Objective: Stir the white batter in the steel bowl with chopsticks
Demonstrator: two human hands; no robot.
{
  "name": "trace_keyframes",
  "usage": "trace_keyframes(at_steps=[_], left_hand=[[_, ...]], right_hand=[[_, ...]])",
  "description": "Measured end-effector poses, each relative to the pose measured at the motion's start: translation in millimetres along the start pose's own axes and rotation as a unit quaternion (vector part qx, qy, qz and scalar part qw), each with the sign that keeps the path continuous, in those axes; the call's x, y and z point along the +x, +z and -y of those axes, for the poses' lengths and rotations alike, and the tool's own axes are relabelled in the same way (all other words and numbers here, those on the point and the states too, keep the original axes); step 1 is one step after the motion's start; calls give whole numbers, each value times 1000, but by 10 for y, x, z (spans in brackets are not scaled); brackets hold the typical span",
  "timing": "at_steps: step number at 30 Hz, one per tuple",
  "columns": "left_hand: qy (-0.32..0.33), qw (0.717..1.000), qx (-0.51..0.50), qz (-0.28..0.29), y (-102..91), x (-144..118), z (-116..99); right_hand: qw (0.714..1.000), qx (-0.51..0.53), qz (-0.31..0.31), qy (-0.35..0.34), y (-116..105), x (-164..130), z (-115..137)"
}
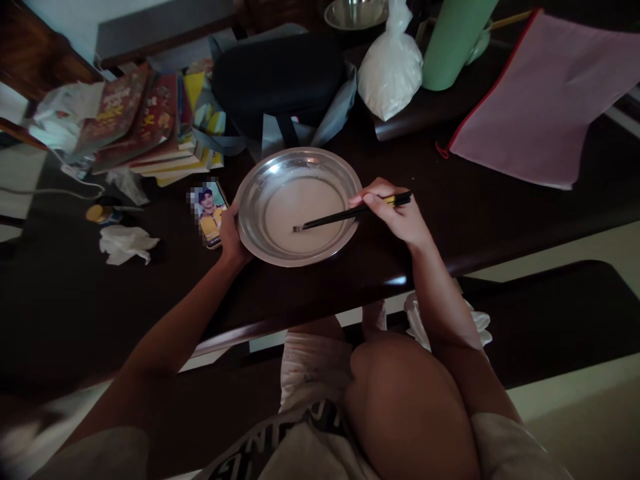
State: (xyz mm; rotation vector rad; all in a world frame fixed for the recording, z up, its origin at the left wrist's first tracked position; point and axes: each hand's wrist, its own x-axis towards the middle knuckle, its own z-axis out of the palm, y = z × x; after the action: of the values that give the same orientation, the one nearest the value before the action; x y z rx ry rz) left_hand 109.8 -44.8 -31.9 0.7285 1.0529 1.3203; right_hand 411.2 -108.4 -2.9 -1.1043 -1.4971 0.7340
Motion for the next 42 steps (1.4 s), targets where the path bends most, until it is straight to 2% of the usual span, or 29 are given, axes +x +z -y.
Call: trace_keyframes(at_steps=[2,5,7,12,14,18,23,29,34,35,39,40,42], left_hand=[[5,1000,-1,-3,-4,2,4],[13,1000,3,-8,5,-1,2],[10,1000,6,-9,14,-5,-3],[7,1000,1,-4,9,1,1],[9,1000,1,-3,0,7,10],[6,1000,9,-5,-5,8,14],[11,1000,13,-18,14,-5,-4],[4,1000,-1,-14,22,-11,-16],[-6,1000,-8,-7,4,-4,-9],[-4,1000,-7,-7,1,-3,-6],[6,1000,-7,1,-10,5,8],[5,1000,-9,1,-15,8,11],[-2,1000,-10,-3,-27,16,14]], right_hand=[[1000,-18,3,-12,-2,6,-7],[998,-11,-59,-23,-11,9,-21],[997,10,-77,-20,-14,3,-19],[1000,4,5,-7,-4,-4,4],[1000,-13,-9,-15,-7,0,-3],[997,10,-76,-18,-20,0,-24],[1000,-10,1,-7,-11,2,-20],[996,15,-83,-21,-17,2,-21],[1000,-6,1,-4,0,0,0],[1000,-13,-3,-5,2,3,-1],[996,16,-88,-10,-10,6,-15],[995,31,-92,-9,-12,4,-16],[997,47,-63,-12,-12,-1,-9]])
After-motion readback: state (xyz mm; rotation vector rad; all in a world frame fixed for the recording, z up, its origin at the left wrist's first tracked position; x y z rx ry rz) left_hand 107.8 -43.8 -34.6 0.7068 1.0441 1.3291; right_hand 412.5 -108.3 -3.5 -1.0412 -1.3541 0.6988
